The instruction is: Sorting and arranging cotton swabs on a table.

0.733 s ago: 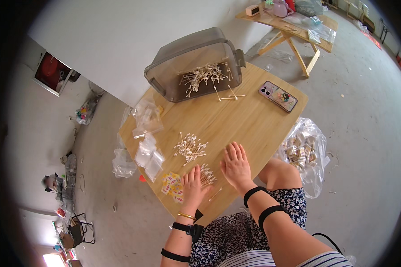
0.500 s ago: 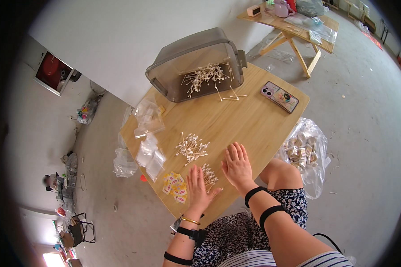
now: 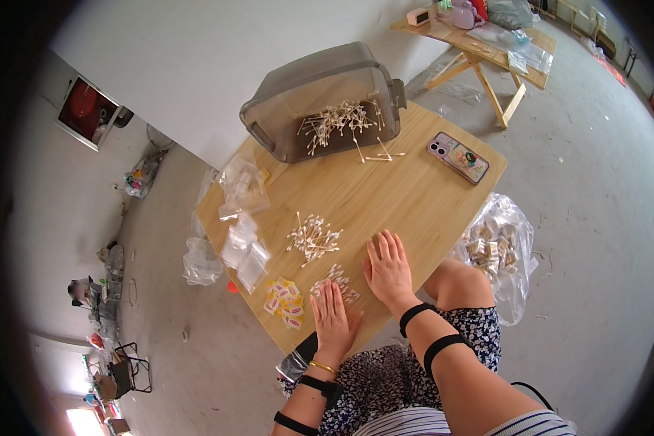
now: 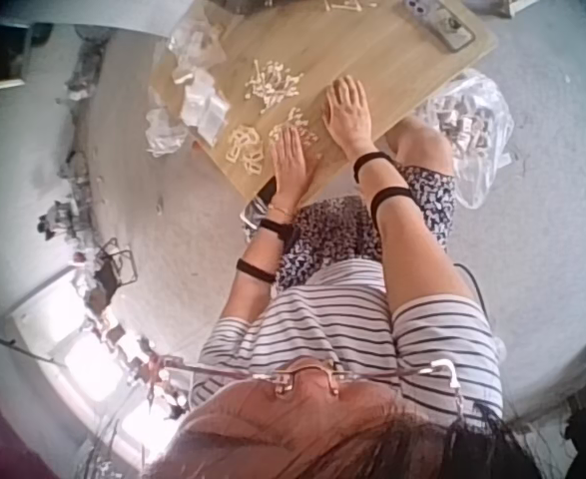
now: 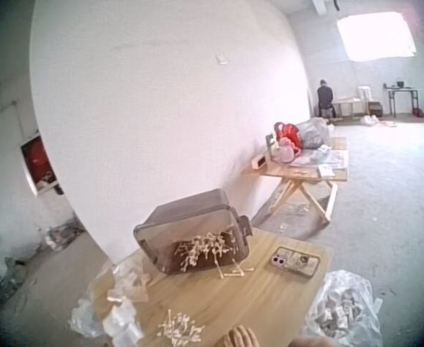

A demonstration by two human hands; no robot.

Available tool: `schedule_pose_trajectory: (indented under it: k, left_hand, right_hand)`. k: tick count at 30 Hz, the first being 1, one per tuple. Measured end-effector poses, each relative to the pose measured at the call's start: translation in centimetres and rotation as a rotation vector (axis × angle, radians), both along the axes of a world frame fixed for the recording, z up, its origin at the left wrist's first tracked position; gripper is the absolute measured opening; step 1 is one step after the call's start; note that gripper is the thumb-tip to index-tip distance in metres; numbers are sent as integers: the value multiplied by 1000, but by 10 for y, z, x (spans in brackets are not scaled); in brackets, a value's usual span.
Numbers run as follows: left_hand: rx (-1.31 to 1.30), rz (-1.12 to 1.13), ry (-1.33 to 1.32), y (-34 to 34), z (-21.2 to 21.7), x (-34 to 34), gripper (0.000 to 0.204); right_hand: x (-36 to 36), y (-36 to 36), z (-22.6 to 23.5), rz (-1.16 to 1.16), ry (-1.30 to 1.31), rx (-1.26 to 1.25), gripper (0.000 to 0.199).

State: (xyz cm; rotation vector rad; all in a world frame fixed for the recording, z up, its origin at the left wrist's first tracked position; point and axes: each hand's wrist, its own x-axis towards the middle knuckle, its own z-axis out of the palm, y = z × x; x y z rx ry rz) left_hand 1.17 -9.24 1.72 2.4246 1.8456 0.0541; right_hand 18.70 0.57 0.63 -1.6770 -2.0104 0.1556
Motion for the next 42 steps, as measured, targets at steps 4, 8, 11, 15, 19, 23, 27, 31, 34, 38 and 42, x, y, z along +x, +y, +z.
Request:
schedule_pose_trajectory:
  k: [4, 8, 11, 15, 19, 23, 27, 31, 34, 38, 42]
  left_hand:
    - [-7, 43, 29, 9, -1, -4, 100]
    - [-6, 121, -22, 23, -2, 0, 101]
    - [3, 112, -7, 24, -1, 2, 101]
    - [-33, 69, -17, 9, -1, 0, 100]
    - [-4, 27, -83, 3, 7, 9, 102]
    - [-72, 5, -48, -2, 2, 12, 102]
    - [-55, -25, -70, -10, 3, 14, 100]
    - [-63, -23, -86, -17, 6, 17, 100]
    - [-58, -25, -91, -22, 6, 14, 99]
    - [-35, -33, -52, -23, 2, 8, 101]
    - [45, 7, -25, -11, 4, -9, 121]
  right_hand:
    - [-2, -2, 3, 5, 4, -7, 50]
    - [-1, 0, 2, -6, 0, 20, 49]
    - [0, -2, 1, 5, 7, 11, 49]
    - [-2, -2, 3, 4, 6, 23, 49]
    - [0, 0, 3, 2, 11, 32, 48]
    - [0, -1, 2, 1, 14, 33, 47]
    - [0, 1, 1, 6, -4, 29, 48]
    - [0, 0, 2, 11, 7, 34, 49]
    - [-2, 0, 3, 13, 8, 39, 48]
    - [-3, 0, 4, 14, 9, 29, 47]
    - [-2, 0, 5, 29, -1, 24, 47]
